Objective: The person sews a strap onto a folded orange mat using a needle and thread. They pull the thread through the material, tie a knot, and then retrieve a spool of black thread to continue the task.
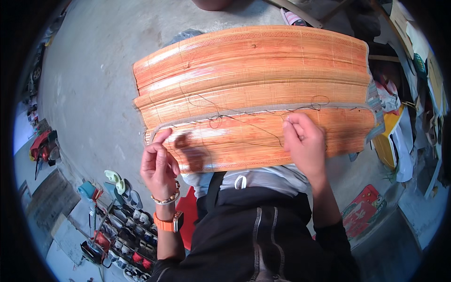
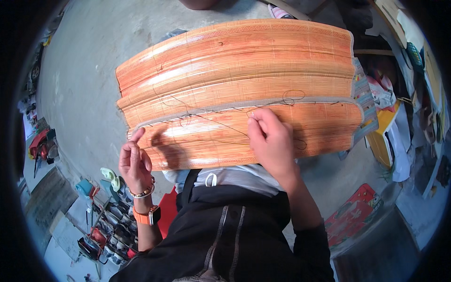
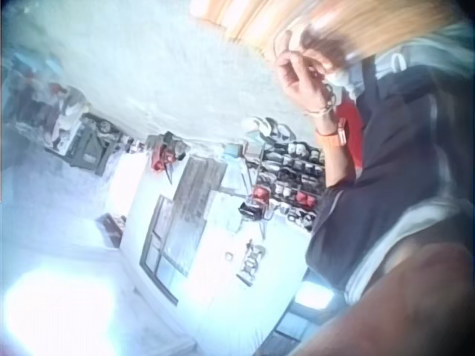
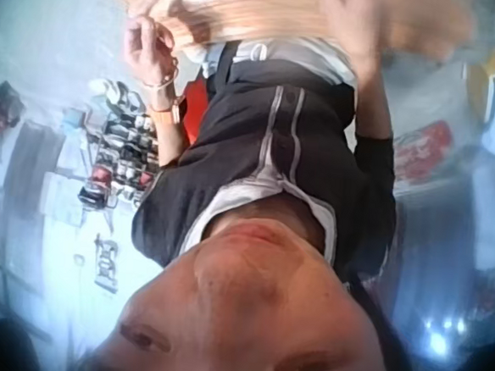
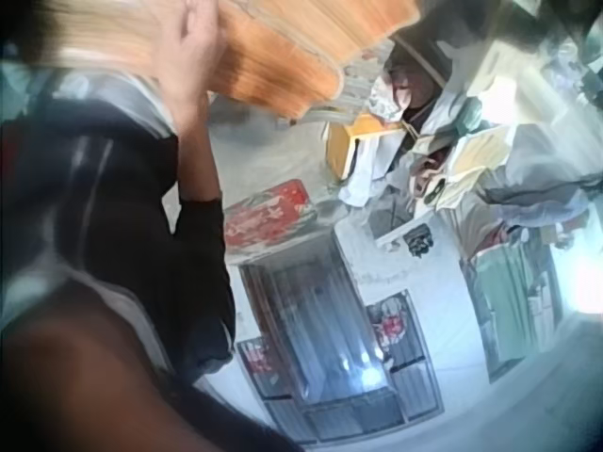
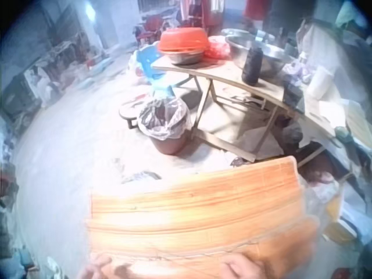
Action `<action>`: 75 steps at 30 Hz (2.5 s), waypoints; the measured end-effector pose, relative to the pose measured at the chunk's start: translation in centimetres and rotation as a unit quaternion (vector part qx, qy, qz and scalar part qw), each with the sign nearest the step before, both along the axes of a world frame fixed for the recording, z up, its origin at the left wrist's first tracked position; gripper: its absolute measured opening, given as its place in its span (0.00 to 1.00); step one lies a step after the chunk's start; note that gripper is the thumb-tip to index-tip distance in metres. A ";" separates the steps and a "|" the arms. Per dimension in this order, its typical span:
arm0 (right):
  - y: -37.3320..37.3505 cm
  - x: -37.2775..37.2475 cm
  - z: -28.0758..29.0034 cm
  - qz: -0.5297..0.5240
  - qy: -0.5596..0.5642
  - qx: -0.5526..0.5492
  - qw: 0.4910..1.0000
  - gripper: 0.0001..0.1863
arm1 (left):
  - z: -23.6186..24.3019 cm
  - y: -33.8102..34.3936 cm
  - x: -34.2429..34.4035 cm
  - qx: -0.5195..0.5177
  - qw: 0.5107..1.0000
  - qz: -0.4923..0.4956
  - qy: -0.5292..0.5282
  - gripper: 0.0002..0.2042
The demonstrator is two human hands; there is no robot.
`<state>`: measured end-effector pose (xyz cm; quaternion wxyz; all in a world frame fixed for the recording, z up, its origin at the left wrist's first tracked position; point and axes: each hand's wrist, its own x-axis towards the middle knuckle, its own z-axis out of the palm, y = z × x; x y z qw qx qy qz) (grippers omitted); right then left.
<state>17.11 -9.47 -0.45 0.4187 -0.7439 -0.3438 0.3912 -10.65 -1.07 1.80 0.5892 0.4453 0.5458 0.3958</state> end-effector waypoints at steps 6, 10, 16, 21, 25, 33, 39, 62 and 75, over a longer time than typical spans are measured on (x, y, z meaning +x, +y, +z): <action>-3.5 3.5 3.9 -0.120 0.237 -0.069 0.962 0.03 | 1.2 -0.7 4.8 -0.005 0.984 -0.177 -0.013 0.05; -5.8 4.3 3.6 -0.165 0.233 -0.057 0.957 0.04 | 0.4 -0.6 10.4 0.075 0.941 -0.329 0.011 0.02; -6.4 4.0 3.6 -0.175 0.284 -0.048 0.941 0.05 | -0.7 -1.5 18.2 0.215 0.879 -0.419 0.068 0.02; -7.4 4.6 4.0 -0.166 0.345 0.019 0.924 0.05 | -2.2 -1.7 19.2 0.185 0.903 -0.385 0.057 0.03; -9.9 6.4 2.8 -0.312 0.420 0.112 0.845 0.06 | -2.1 -0.8 17.8 0.000 0.962 -0.271 0.018 0.03; -13.0 9.3 -0.3 -0.319 0.606 0.288 0.669 0.13 | -2.0 1.9 14.3 -0.033 0.986 -0.158 0.037 0.04; -13.2 9.5 0.0 -0.341 0.603 0.287 0.661 0.14 | -2.1 2.7 12.9 -0.009 0.989 -0.136 0.060 0.05; -19.2 7.3 4.1 -0.269 0.311 0.109 0.905 0.12 | -1.4 2.8 5.2 -0.108 0.941 -0.143 -0.287 0.05; -20.2 6.4 2.8 -0.236 0.330 0.158 0.900 0.12 | -3.1 2.3 2.2 -0.109 0.949 -0.128 -0.266 0.05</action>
